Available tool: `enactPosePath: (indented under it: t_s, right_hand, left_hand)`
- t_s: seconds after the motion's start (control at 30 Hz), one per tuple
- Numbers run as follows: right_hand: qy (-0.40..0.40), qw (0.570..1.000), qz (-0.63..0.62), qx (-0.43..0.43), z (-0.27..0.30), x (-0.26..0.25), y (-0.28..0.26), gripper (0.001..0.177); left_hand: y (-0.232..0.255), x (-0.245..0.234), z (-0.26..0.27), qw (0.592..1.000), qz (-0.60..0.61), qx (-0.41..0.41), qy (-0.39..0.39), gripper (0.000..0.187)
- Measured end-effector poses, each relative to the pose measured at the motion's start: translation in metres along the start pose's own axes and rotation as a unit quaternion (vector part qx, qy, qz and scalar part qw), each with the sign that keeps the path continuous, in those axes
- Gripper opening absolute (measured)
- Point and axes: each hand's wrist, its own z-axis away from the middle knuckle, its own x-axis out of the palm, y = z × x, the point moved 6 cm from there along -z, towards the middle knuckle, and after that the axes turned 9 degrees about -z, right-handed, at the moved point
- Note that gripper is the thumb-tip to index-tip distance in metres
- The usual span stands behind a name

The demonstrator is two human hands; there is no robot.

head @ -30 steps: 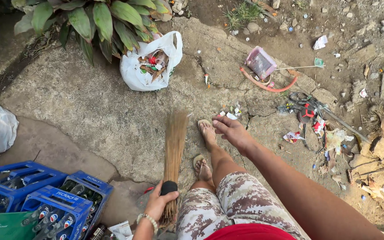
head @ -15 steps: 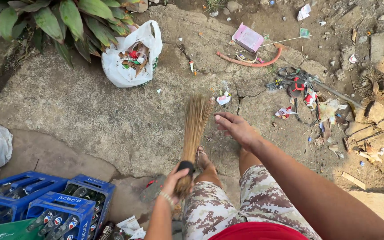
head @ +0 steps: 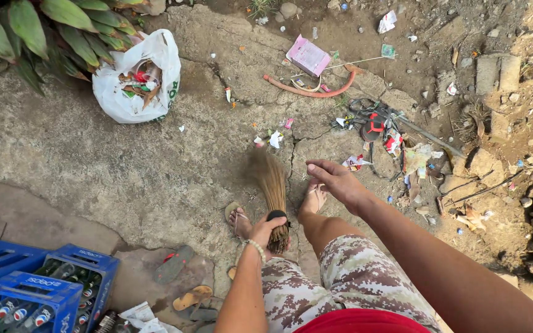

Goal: The person picks up trash wrappers by hand and uses a stick broom to sweep a dirt and concrete outdoor area near some soda crates and plants.

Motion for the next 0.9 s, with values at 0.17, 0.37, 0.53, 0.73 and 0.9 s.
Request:
enactPosePath:
  t_s: [0.17,0.37,0.53,0.73,0.9]
  right_hand:
    - [-0.047,0.996,0.071,-0.007,-0.005,-0.024,-0.016,0.057]
    - [-0.122,0.987,0.106,-0.026,-0.009,-0.015,-0.023,0.057]
    - [-0.129,0.983,0.125,-0.029,0.0,-0.027,-0.01,0.057]
    - [-0.124,0.979,0.164,-0.006,0.017,-0.024,0.022,0.056]
    - [-0.159,0.972,0.173,-0.008,0.04,-0.004,0.049,0.054]
  left_hand:
    - [-0.072,-0.041,0.078,0.996,0.071,0.002,0.053,0.081]
    - [-0.235,-0.14,0.077,0.958,0.171,0.003,0.231,0.052]
    - [-0.19,-0.057,-0.029,0.937,0.288,-0.005,0.197,0.034]
    - [-0.134,0.073,0.013,0.979,0.185,0.084,0.034,0.051]
    - [-0.301,-0.005,0.122,0.962,0.204,-0.007,0.18,0.068]
